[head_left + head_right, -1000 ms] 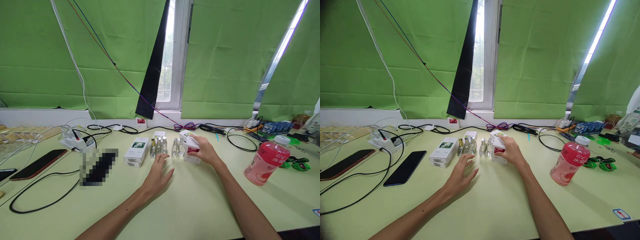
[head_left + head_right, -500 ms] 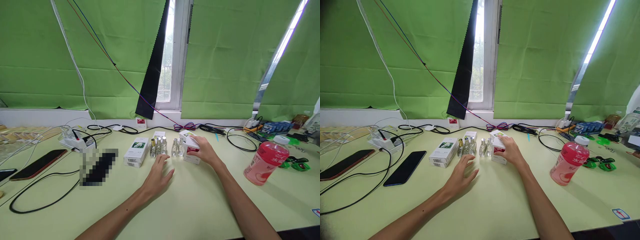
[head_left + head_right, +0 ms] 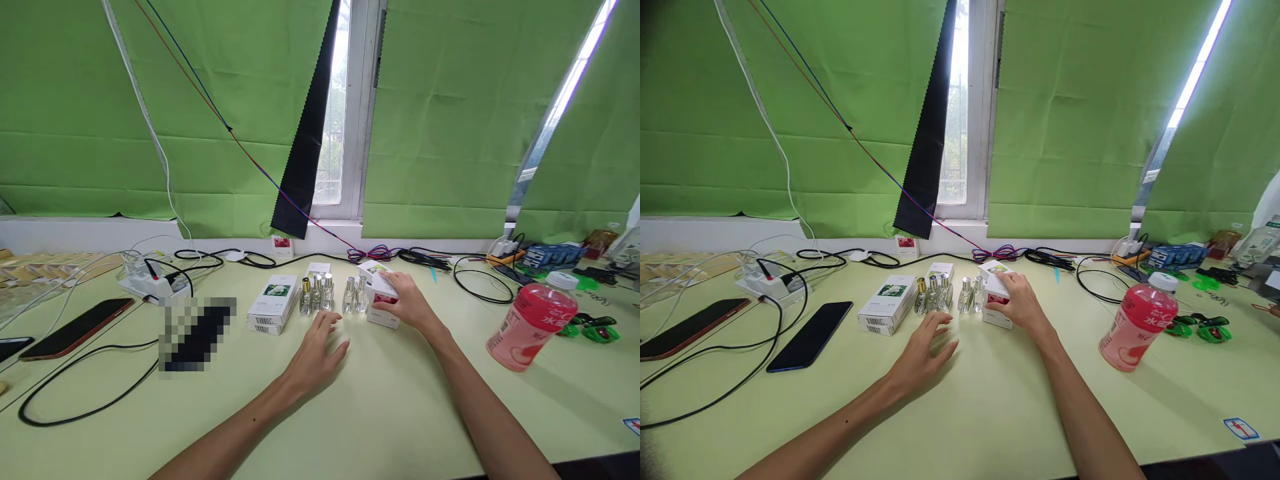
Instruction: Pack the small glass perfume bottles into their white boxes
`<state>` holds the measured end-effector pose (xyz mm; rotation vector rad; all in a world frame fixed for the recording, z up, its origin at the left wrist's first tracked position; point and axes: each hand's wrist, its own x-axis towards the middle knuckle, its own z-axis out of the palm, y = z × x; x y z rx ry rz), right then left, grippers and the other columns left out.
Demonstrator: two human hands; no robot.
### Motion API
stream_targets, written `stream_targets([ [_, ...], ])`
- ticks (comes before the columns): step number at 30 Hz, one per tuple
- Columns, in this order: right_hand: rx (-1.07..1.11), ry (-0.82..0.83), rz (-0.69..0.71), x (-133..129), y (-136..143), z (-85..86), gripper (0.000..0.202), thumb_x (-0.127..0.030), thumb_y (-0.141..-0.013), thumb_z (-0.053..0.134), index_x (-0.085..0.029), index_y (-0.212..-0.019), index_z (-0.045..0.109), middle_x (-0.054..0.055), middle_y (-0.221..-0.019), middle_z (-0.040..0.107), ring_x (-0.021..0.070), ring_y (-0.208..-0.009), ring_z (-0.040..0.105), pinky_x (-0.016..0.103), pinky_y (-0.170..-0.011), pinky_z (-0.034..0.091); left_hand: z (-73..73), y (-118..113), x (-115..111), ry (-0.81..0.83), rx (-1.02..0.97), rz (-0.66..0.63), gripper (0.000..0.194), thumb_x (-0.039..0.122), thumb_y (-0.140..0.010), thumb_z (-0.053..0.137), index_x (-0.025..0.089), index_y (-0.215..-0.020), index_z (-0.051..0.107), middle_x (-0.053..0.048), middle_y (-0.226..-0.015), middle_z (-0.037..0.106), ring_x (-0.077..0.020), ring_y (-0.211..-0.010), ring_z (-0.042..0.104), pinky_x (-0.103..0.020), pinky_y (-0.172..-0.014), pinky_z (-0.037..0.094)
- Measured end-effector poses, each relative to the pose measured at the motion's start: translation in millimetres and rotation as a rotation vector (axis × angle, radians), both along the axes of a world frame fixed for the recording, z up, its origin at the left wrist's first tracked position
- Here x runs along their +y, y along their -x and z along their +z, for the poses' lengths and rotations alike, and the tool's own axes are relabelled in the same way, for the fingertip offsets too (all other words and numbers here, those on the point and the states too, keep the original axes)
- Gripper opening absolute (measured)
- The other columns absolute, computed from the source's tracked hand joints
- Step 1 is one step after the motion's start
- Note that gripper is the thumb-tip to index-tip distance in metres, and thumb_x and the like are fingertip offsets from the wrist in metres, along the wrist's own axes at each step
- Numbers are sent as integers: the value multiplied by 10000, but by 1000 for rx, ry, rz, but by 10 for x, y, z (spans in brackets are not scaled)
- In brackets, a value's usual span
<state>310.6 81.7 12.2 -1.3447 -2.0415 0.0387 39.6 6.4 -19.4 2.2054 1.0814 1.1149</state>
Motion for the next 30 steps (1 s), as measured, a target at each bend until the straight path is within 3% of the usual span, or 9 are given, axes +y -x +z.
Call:
stream_targets([
  [13, -30, -181, -63, -79, 123, 52, 585, -571, -886, 683, -201, -1335, 613, 161, -1304, 644, 348, -1203, 549, 495, -1013, 412, -7, 4, -13, 21, 14, 7, 301, 234, -943, 599, 275, -1231, 523, -60, -1262, 549, -217, -1137, 643, -460, -1029, 589],
  [21, -24, -253, -51, -137, 305, 63, 371, -415, -992, 548, -220, -1294, 639, 146, -1258, 682, 331, -1206, 568, 491, -1055, 373, -1, 2, -23, 8, 5, -16, 260, 224, -947, 589, 264, -1196, 526, -63, -1231, 552, -212, -1100, 639, -470, -1026, 594],
  [30, -184, -216, -77, -166, 462, 191, 351, -303, -991, 554, -207, -1321, 630, 155, -1250, 693, 334, -1200, 561, 485, -1054, 362, 9, -10, -40, 5, 6, -17, 243, 224, -934, 600, 258, -1168, 544, -60, -1215, 571, -201, -1065, 653, -458, -1011, 604],
])
